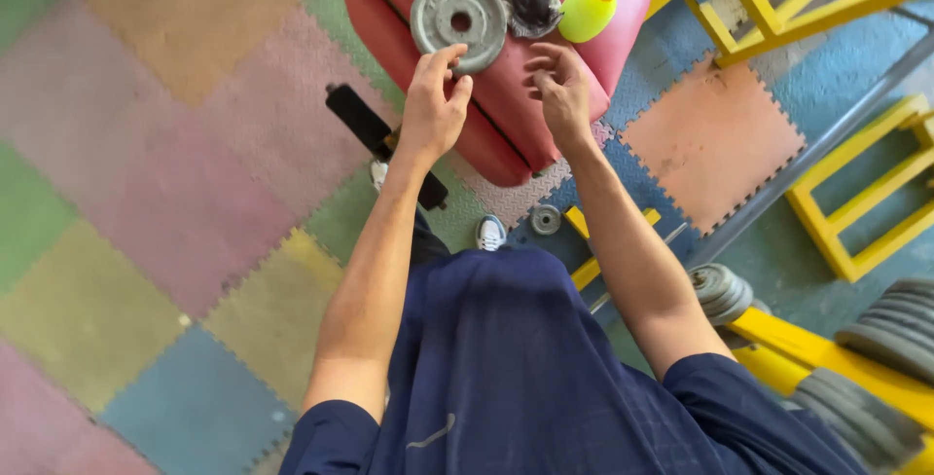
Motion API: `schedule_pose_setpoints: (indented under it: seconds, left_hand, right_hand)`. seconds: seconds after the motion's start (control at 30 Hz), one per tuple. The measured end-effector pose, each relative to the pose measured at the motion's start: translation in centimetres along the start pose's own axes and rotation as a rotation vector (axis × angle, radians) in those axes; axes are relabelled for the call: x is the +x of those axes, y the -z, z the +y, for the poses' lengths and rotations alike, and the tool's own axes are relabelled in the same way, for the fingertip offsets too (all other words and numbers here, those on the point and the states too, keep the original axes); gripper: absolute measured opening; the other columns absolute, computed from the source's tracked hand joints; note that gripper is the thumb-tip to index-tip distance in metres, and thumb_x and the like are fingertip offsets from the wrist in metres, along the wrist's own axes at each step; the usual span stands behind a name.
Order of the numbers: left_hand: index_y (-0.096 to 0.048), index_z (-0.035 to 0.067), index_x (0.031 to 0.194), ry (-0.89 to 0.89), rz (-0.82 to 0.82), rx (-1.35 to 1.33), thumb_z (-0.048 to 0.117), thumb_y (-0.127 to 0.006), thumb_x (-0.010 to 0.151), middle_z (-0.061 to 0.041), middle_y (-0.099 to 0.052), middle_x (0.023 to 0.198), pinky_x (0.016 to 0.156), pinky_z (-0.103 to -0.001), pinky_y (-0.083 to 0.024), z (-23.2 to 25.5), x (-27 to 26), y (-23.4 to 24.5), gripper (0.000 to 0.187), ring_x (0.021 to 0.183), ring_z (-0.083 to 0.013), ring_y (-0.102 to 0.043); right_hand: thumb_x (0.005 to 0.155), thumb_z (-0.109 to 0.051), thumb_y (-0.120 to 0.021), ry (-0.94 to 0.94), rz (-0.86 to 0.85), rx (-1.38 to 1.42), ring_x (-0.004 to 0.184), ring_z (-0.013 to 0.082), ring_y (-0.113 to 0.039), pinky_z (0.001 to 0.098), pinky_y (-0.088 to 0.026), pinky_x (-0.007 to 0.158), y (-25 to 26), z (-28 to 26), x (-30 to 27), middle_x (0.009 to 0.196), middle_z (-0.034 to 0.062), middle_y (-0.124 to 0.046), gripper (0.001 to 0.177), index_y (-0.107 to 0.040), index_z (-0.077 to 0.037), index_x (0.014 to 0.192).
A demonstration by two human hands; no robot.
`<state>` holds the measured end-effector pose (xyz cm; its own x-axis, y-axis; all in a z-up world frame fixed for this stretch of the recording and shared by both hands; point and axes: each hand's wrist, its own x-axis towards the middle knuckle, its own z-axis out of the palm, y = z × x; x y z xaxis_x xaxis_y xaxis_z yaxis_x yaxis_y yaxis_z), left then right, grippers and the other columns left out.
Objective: Cleaning metal weight plates by spraying them with a cleaning solution and wiping them with a cloth before placing them on a rack.
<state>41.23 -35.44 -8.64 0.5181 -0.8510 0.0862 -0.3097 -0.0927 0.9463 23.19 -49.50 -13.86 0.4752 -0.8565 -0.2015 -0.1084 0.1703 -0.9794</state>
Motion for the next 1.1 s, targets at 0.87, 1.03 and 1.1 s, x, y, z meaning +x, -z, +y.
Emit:
schedule_pose_setpoints:
  seconds: [0.87, 1.03, 1.1]
  left_hand:
    - [-0.045, 0.009, 0.151, -0.247, -0.536, 0.390, 0.017, -0.081, 0.074, -0.031, -0.044, 0.144, 0.106, -0.055, -0.039, -14.5, 17.5, 1.2, 0.085, 0.123, -0.0505, -0.044]
    - [-0.041, 0.013, 0.154, -0.191, -0.575, 0.462, 0.015, -0.082, 0.065, -0.022, -0.049, 0.140, 0.107, -0.053, -0.040, -11.7, 17.8, 1.4, 0.098, 0.119, -0.0460, -0.045]
    - [-0.044, 0.014, 0.152, -0.210, -0.567, 0.512, 0.014, -0.084, 0.063, -0.022, -0.048, 0.138, 0.105, -0.052, -0.042, -11.8, 17.7, 1.2, 0.097, 0.116, -0.0445, -0.046]
  right_hand:
    - [0.102, -0.018, -0.084, 0.221, 0.793, -0.918, 0.140, 0.0363, -0.054, 0.0422, -0.044, 0.121, 3.9, 4.0, 7.1, 0.146, 0.0208, -0.054, 0.071, -0.036, -0.004, 0.153]
    - [0.106, -0.009, -0.078, 0.396, 0.709, -0.826, 0.143, 0.0368, -0.056, 0.0399, -0.045, 0.123, 3.1, -1.2, 0.3, 0.153, 0.0214, -0.054, 0.070, -0.032, -0.003, 0.158]
    - [0.107, -0.015, -0.076, 0.317, 0.609, -0.804, 0.138, 0.0324, -0.060, 0.0376, -0.048, 0.121, 2.6, -4.2, -2.6, 0.151, 0.0172, -0.056, 0.063, -0.041, -0.007, 0.159]
